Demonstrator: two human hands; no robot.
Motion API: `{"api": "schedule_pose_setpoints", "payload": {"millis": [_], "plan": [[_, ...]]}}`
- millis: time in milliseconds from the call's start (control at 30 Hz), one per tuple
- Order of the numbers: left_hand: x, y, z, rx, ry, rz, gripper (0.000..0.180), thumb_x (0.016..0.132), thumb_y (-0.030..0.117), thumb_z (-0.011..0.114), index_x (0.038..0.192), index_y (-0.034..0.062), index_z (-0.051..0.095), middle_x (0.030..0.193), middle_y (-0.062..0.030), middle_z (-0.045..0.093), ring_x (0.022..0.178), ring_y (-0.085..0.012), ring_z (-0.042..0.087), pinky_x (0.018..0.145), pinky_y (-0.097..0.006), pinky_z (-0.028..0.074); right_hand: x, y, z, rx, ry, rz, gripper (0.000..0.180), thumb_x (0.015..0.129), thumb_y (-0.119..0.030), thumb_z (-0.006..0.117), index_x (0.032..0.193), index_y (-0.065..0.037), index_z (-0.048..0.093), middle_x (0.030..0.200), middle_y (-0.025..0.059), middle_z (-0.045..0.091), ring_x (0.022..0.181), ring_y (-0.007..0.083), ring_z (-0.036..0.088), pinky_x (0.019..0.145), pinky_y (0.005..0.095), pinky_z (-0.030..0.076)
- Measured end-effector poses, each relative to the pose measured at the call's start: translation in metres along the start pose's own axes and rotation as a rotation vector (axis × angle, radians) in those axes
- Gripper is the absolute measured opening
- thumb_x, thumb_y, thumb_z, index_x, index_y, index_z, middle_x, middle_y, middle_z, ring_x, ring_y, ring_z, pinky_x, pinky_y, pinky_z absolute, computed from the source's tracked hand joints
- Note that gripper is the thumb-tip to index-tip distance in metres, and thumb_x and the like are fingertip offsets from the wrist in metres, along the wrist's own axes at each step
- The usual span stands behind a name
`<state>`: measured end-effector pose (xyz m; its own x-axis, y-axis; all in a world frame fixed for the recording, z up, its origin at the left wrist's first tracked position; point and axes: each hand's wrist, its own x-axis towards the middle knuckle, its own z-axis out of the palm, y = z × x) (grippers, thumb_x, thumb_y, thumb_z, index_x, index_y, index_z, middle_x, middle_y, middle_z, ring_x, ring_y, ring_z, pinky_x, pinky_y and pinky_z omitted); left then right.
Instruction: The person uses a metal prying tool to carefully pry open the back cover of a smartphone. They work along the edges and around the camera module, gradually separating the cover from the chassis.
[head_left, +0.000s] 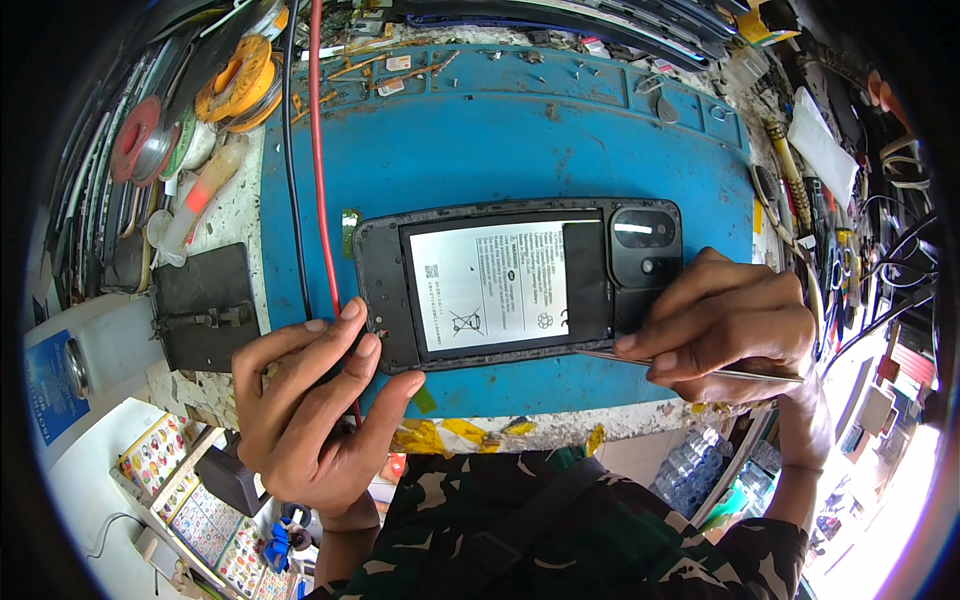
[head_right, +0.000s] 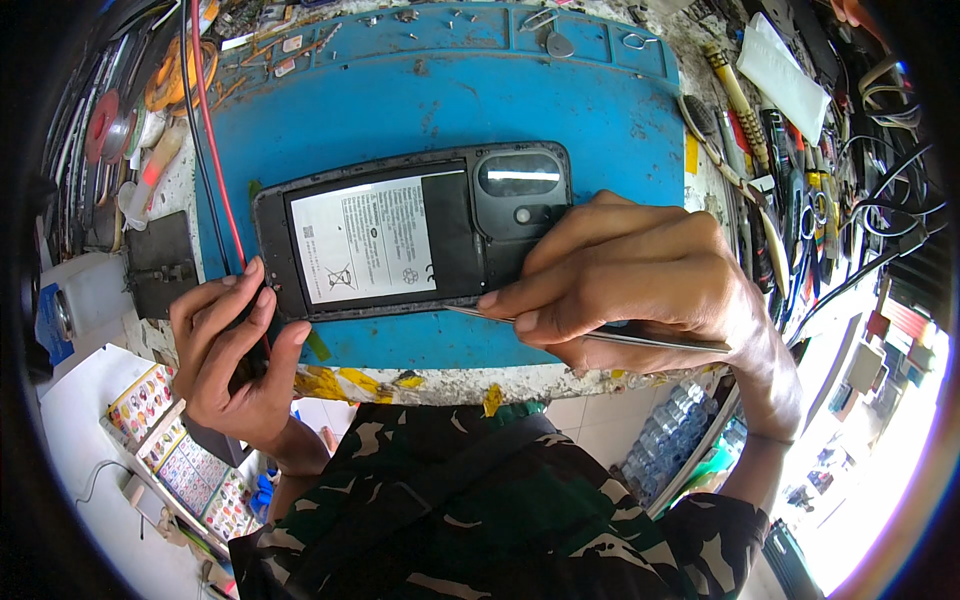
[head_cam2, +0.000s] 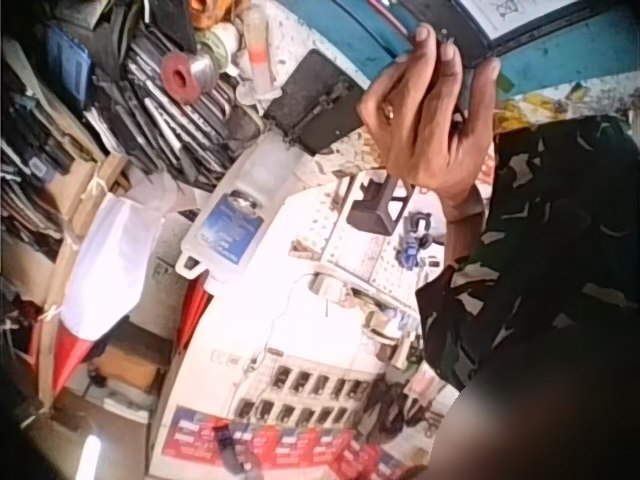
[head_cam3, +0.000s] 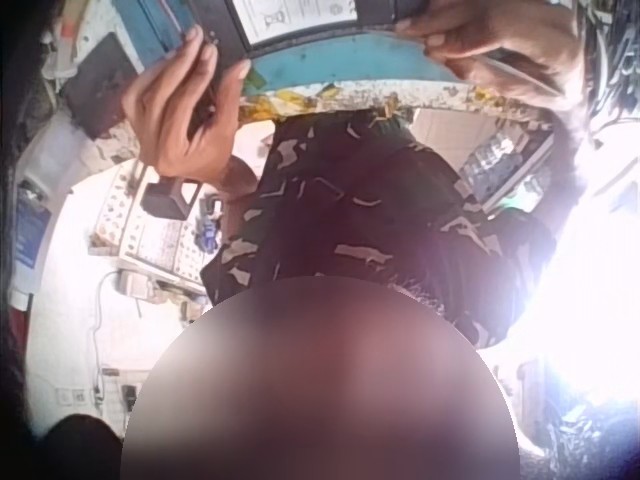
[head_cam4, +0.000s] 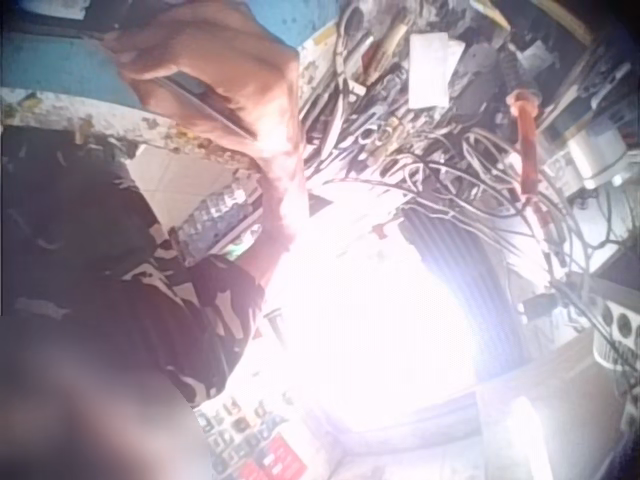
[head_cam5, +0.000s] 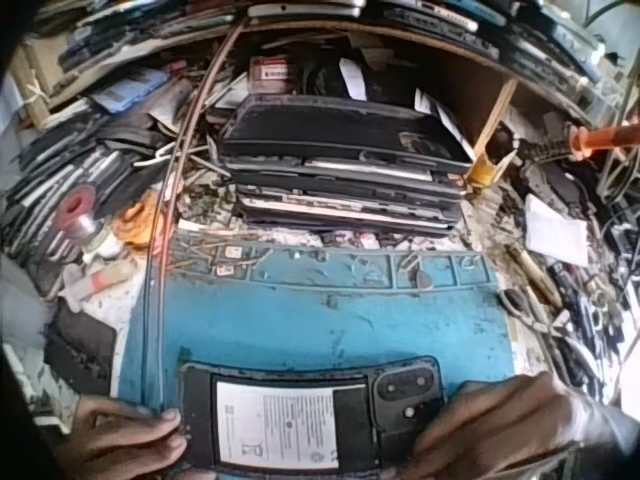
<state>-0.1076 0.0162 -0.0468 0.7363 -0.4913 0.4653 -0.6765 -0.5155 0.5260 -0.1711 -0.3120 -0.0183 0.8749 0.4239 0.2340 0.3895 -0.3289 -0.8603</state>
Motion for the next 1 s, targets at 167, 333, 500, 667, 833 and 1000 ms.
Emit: {"api": "schedule_pose_setpoints", "payload": {"millis": [167, 333, 500, 667, 833, 1000], "plan": [[0.0, 0.001, 0.0, 0.0, -0.006, 0.004, 0.04, 0.06, 0.008, 0.095, 0.097, 0.0022, 0.081, 0.109, -0.0109, 0.08, 0.099, -0.0266, 0.067, 0.084, -0.035, 0.054, 0.003, -0.004, 0.0, -0.056, -0.039, 0.011, 0.01, 0.083, -0.01, 0.085, 0.087, -0.004, 0.077, 0.094, 0.0155, 0.08, 0.079, 0.0234, 0.073, 0.071, 0.0342, 0.052], [0.001, 0.003, -0.001, 0.001, -0.025, -0.007, 0.039, 0.062, 0.006, 0.095, 0.098, 0.0031, 0.08, 0.11, -0.0101, 0.079, 0.1, -0.0261, 0.067, 0.084, -0.034, 0.055, 0.004, 0.0, -0.001, -0.035, -0.04, -0.017, 0.012, 0.082, -0.011, 0.086, 0.088, -0.005, 0.077, 0.094, 0.0153, 0.08, 0.081, 0.0238, 0.074, 0.074, 0.0348, 0.051], [0.002, 0.004, -0.002, 0.009, -0.031, -0.013, 0.039, 0.062, 0.007, 0.096, 0.098, 0.0047, 0.081, 0.11, -0.0094, 0.079, 0.099, -0.0253, 0.067, 0.083, -0.034, 0.055, 0.001, 0.008, 0.0, 0.027, -0.024, -0.038, 0.012, 0.083, -0.012, 0.084, 0.09, -0.005, 0.077, 0.098, 0.0149, 0.08, 0.087, 0.0237, 0.074, 0.08, 0.0345, 0.049], [0.001, 0.002, -0.001, 0.0, -0.014, -0.004, 0.04, 0.062, 0.008, 0.096, 0.099, 0.006, 0.081, 0.11, -0.0082, 0.079, 0.099, -0.0247, 0.066, 0.083, -0.033, 0.054, -0.002, 0.005, 0.0, 0.037, -0.034, 0.022, 0.012, 0.082, -0.012, 0.084, 0.089, -0.004, 0.079, 0.101, 0.0129, 0.081, 0.095, 0.0229, 0.073, 0.088, 0.036, 0.048], [0.001, 0.002, -0.001, 0.005, -0.028, -0.012, 0.04, 0.062, 0.009, 0.096, 0.1, 0.0063, 0.081, 0.11, -0.0081, 0.079, 0.1, -0.0247, 0.067, 0.084, -0.033, 0.054, 0.002, -0.004, 0.0, -0.016, -0.035, 0.063, 0.013, 0.078, -0.013, 0.086, 0.085, -0.006, 0.078, 0.099, 0.0115, 0.081, 0.093, 0.022, 0.074, 0.087, 0.0363, 0.049], [0.002, 0.004, -0.002, 0.015, -0.031, -0.008, 0.04, 0.063, 0.008, 0.096, 0.1, 0.0065, 0.081, 0.111, -0.0081, 0.079, 0.1, -0.0248, 0.067, 0.083, -0.033, 0.054, 0.009, -0.005, 0.002, -0.075, -0.05, 0.027, 0.012, 0.078, -0.012, 0.086, 0.084, -0.007, 0.076, 0.096, 0.0108, 0.081, 0.088, 0.0221, 0.074, 0.082, 0.0358, 0.049]]}}
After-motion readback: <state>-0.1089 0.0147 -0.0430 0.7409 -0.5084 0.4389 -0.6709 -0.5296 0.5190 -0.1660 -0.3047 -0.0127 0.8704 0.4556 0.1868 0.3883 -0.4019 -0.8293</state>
